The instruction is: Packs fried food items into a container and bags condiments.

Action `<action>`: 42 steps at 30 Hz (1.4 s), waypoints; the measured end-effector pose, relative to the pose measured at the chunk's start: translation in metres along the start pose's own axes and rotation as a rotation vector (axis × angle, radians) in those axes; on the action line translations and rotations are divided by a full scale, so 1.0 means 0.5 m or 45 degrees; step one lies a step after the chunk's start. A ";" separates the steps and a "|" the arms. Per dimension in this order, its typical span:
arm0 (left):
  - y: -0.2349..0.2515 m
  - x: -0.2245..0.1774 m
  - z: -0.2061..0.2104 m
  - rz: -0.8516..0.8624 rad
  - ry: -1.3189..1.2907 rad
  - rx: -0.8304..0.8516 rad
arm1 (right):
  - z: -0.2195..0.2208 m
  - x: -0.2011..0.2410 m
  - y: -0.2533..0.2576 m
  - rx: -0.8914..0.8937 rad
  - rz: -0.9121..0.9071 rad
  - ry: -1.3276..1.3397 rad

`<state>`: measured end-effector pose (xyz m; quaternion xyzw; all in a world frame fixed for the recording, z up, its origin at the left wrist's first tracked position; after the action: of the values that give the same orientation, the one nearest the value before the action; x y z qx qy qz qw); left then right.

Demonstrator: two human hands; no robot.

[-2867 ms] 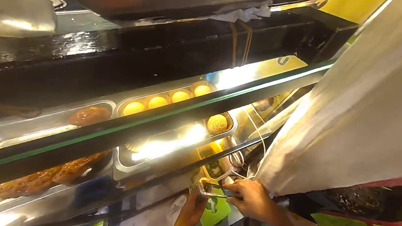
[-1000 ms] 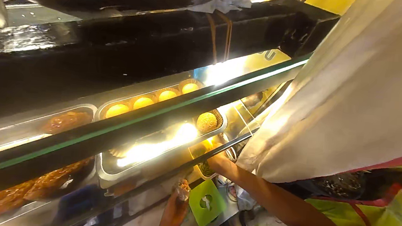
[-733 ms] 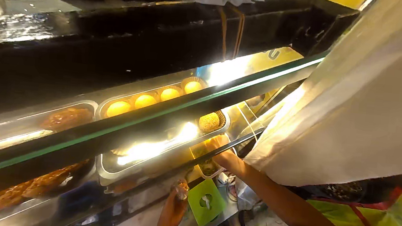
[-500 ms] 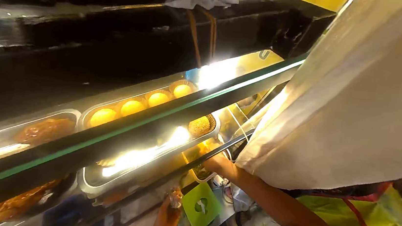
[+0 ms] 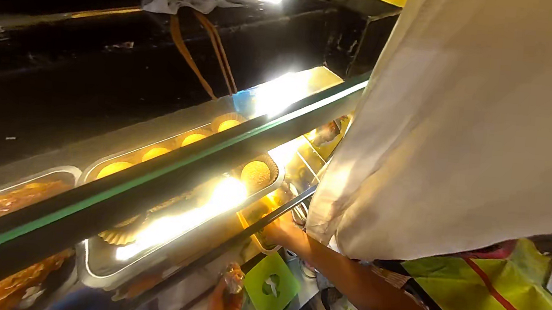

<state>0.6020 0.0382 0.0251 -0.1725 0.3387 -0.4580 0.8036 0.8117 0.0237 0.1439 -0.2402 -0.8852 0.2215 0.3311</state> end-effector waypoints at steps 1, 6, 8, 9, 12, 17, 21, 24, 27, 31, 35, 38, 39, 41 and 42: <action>0.001 0.002 -0.001 -0.003 -0.002 0.010 | 0.003 0.002 0.001 0.033 0.001 -0.040; 0.001 0.010 -0.003 -0.021 -0.017 0.015 | 0.025 -0.009 0.021 0.020 0.007 -0.017; -0.001 0.006 -0.004 -0.015 -0.032 0.018 | 0.006 -0.010 0.011 -0.009 0.040 -0.002; -0.002 0.003 -0.004 -0.014 -0.042 0.027 | -0.004 -0.010 0.004 -0.004 0.062 -0.009; -0.003 0.004 -0.008 -0.018 -0.046 0.017 | -0.016 -0.012 0.001 0.013 0.074 -0.047; -0.005 0.008 -0.006 0.004 0.004 -0.046 | 0.022 -0.007 0.028 0.028 0.065 0.068; -0.010 0.005 0.000 0.001 -0.030 -0.035 | 0.014 -0.005 0.017 -0.048 0.058 0.026; -0.009 -0.002 0.008 0.013 -0.029 -0.020 | -0.034 -0.004 -0.034 -0.108 0.109 -0.087; -0.008 -0.005 0.027 0.019 -0.047 -0.080 | -0.070 -0.020 -0.074 -0.053 0.234 -0.247; 0.002 0.016 0.037 0.003 -0.011 -0.096 | -0.060 -0.002 -0.084 -0.050 0.223 -0.264; 0.002 0.039 0.048 0.005 0.012 -0.097 | 0.015 0.002 -0.010 -0.146 0.096 -0.227; -0.002 0.036 0.036 0.004 -0.057 -0.076 | 0.058 0.002 0.034 -0.065 0.081 -0.193; -0.004 0.030 0.031 0.009 -0.071 -0.065 | 0.065 0.005 0.036 -0.029 0.083 -0.160; -0.010 0.017 0.023 0.030 -0.072 -0.048 | 0.064 0.009 0.034 -0.022 0.051 -0.085; -0.013 0.011 0.020 0.039 -0.069 -0.046 | 0.061 0.007 0.032 -0.054 0.030 -0.064</action>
<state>0.6069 0.0298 0.0336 -0.1940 0.3279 -0.4346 0.8161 0.7929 0.0314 0.1161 -0.2520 -0.8948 0.2127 0.3010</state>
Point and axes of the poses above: each hand's wrist, its own y-axis towards the middle knuckle, its own z-axis out of the palm, x = y × z, the point moved 6 cm from there along y, towards the middle knuckle, and after that the axes turned 1 degree about -x, right-handed, at the moved point
